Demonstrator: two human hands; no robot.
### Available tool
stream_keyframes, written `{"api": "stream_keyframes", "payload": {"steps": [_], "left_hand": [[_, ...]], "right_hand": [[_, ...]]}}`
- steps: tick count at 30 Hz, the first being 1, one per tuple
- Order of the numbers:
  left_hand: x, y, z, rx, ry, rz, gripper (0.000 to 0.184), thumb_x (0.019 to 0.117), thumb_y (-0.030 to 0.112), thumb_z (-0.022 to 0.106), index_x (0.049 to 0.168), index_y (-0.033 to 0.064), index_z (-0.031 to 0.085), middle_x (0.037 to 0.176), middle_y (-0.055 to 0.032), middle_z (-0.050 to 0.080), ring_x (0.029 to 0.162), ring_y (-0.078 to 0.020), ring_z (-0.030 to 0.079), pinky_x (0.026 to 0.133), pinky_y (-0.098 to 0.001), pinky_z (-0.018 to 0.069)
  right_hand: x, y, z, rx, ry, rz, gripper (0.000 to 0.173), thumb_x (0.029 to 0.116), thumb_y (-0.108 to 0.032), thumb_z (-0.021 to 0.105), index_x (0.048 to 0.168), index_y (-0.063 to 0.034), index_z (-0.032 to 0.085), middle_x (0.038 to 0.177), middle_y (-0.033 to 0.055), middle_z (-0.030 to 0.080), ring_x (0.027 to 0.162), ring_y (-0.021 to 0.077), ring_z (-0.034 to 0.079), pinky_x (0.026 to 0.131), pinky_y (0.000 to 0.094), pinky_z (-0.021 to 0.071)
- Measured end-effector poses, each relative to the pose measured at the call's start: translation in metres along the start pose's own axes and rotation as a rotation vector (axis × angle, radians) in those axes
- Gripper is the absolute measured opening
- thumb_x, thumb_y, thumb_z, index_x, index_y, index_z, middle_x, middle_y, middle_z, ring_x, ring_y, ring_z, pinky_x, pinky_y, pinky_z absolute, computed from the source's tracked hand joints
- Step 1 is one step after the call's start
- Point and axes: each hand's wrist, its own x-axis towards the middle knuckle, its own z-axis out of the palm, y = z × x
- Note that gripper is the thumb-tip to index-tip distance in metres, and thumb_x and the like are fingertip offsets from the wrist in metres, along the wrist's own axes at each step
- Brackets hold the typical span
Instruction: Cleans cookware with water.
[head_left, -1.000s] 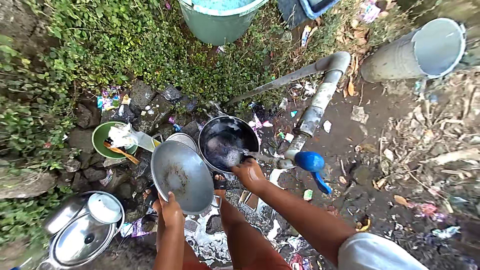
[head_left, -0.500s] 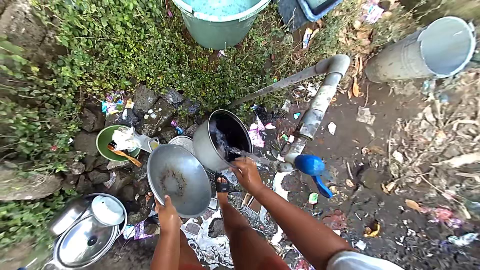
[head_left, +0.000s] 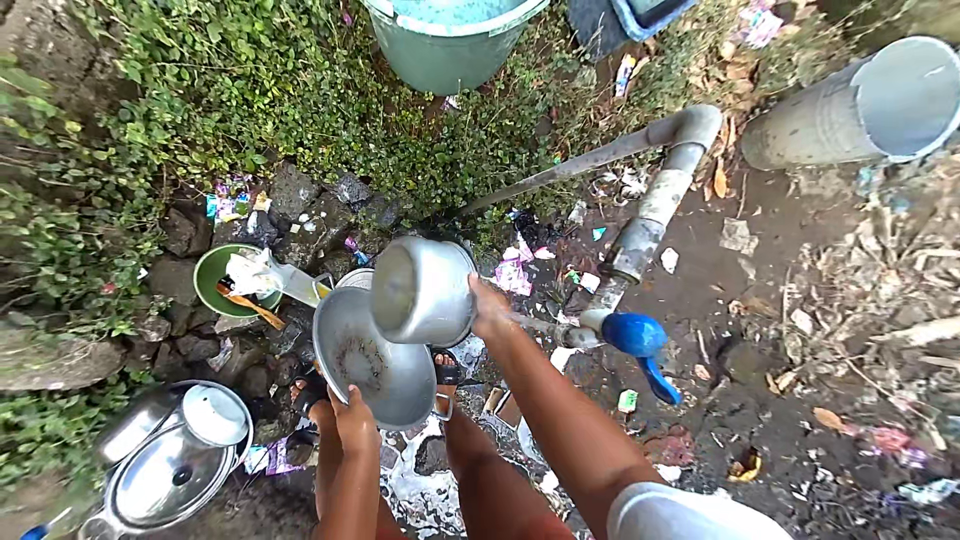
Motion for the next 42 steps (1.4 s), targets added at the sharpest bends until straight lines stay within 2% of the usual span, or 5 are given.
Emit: {"api": "stream_keyframes", "payload": {"steps": [6, 20, 27, 33, 42], "left_hand": [[0.000, -0.001, 0.004, 0.029, 0.001, -0.007, 0.064, 0.1114, 0.022, 0.041, 0.166, 0.0153, 0.008, 0.170, -0.0129, 0.020, 0.155, -0.0268, 0.026, 0.124, -0.0487, 0.0246], [0.000, 0.009, 0.034, -0.016, -0.160, -0.158, 0.050, 0.1110, 0.024, 0.044, 0.155, 0.0020, 0.036, 0.155, -0.0212, 0.045, 0.142, -0.0302, 0.045, 0.116, -0.0495, 0.0378], [-0.017, 0.001, 0.050, 0.071, -0.277, -0.173, 0.050, 0.1112, 0.029, 0.043, 0.153, 0.0003, 0.039, 0.154, -0.0225, 0.045, 0.141, -0.0317, 0.045, 0.116, -0.0516, 0.0380], [-0.013, 0.011, 0.072, 0.167, -0.329, -0.085, 0.054, 0.1111, 0.033, 0.042, 0.154, -0.0003, 0.039, 0.156, -0.0226, 0.042, 0.146, -0.0319, 0.040, 0.119, -0.0517, 0.0323], [0.015, 0.011, 0.036, 0.089, -0.192, -0.101, 0.049, 0.1109, 0.029, 0.044, 0.150, -0.0002, 0.043, 0.147, -0.0223, 0.052, 0.135, -0.0295, 0.052, 0.112, -0.0485, 0.0426]], "right_hand": [[-0.015, 0.023, -0.018, 0.536, -0.140, 0.240, 0.048, 0.1084, -0.046, 0.040, 0.137, -0.0102, 0.051, 0.120, 0.0163, 0.066, 0.109, 0.0299, 0.067, 0.090, 0.0549, 0.0568], [-0.044, -0.024, -0.134, 0.332, -0.113, -0.072, 0.043, 0.1120, -0.041, 0.032, 0.136, -0.0114, 0.052, 0.118, 0.0100, 0.068, 0.109, 0.0213, 0.067, 0.093, 0.0471, 0.0579], [-0.063, -0.046, -0.152, -0.786, -0.230, -0.260, 0.043, 0.0933, -0.018, 0.073, 0.129, 0.0030, 0.061, 0.118, 0.0117, 0.069, 0.109, 0.0109, 0.065, 0.098, 0.0301, 0.0542], [-0.054, -0.040, -0.070, -1.414, -0.524, -0.337, 0.042, 0.1084, -0.027, 0.051, 0.141, -0.0010, 0.059, 0.138, 0.0231, 0.062, 0.132, 0.0350, 0.057, 0.116, 0.0531, 0.0391], [-0.088, -0.014, -0.118, -1.829, -0.585, -0.683, 0.024, 0.1000, -0.011, 0.056, 0.115, -0.0094, 0.074, 0.098, 0.0227, 0.074, 0.098, 0.0457, 0.070, 0.095, 0.0658, 0.0492]]}}
